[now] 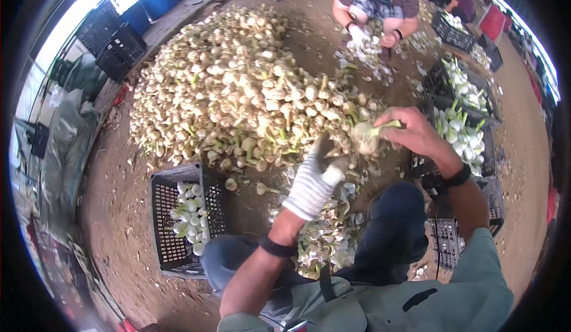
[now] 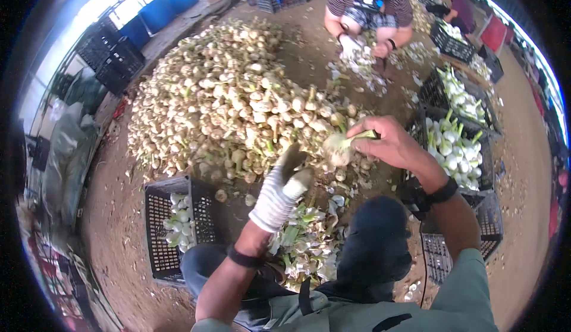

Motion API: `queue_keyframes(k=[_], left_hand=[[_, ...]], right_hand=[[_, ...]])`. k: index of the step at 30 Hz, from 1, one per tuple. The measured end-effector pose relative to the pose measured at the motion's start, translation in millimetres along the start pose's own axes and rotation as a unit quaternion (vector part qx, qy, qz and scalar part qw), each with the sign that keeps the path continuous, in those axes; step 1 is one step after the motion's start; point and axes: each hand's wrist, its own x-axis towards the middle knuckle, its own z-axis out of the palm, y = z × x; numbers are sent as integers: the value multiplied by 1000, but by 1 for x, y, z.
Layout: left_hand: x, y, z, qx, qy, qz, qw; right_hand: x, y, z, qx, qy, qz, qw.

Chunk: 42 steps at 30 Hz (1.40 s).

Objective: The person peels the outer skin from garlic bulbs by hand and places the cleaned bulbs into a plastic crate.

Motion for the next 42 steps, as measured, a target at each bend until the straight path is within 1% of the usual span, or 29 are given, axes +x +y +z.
queue_keyframes(k=[2,3,4,6,7,8,10,11,12,13,14,15,16,17,18,19,20,22,25,26,28,30,32,33,34,36,38,40,42], left_hand=[[3,3,4,-56,-41,80,994],[0,9,3,-107,-62,52,991],[-4,15,2,-165,-88,54,981],[-15,38,-1,-147,-100,61,982],[-16,38,-1,-139,-58,111,982],[-18,38,1,-132,-15,159,978],[-25,40,-1,-171,3,159,972],[-30,41,-4,-110,58,180,976],[-31,40,-3,-52,102,201,973],[-30,39,-5,-57,111,209,970],[-32,43,-5,-91,104,214,967],[-38,49,-6,-78,116,199,970],[-40,50,-5,-79,136,214,964],[-36,45,-7,-65,174,227,956],[-39,49,-11,-34,188,216,957],[-43,47,-13,-43,196,188,961],[-42,44,-13,-6,212,222,952],[-37,34,-19,30,225,230,946],[-33,27,-21,67,203,194,957],[-31,25,-21,65,187,195,961],[-28,22,-22,65,172,205,961],[-27,22,-18,57,145,225,962],[-22,21,-19,67,152,209,964],[-21,22,-16,56,156,181,970],[-18,20,-13,57,152,179,970],[-13,14,-10,124,211,212,946],[-10,9,-13,137,208,204,947],[-8,6,-13,150,219,187,946],[-7,1,-14,186,236,194,934]], right_hand=[[1,-47,2,98,-88,37,991],[2,-62,5,91,-115,14,989],[2,-75,12,84,-117,8,990],[1,-98,30,250,-42,44,966],[2,-98,40,292,-27,44,955],[3,-105,48,282,-8,104,954],[5,-106,62,267,0,90,959],[6,-113,71,273,22,67,959],[8,-113,78,222,46,67,972],[11,-110,82,241,40,66,967],[14,-119,89,231,59,78,968],[16,-117,92,205,58,77,974],[20,-116,96,205,45,43,977],[27,-102,103,160,35,5,987],[25,-116,102,128,41,8,991],[27,-121,105,111,37,46,992],[29,-128,107,117,28,90,989],[26,-136,100,106,-15,122,987],[32,-97,121,142,40,38,988],[30,-93,121,144,43,39,988],[27,-86,118,232,31,62,970],[29,-81,114,238,47,42,969],[28,-84,107,211,19,43,976],[28,-81,109,228,41,35,972],[30,-75,113,229,45,37,972],[34,-59,117,156,76,-16,985],[34,-58,114,127,75,-11,989],[33,-59,111,162,71,28,984],[34,-57,113,125,91,10,988]])
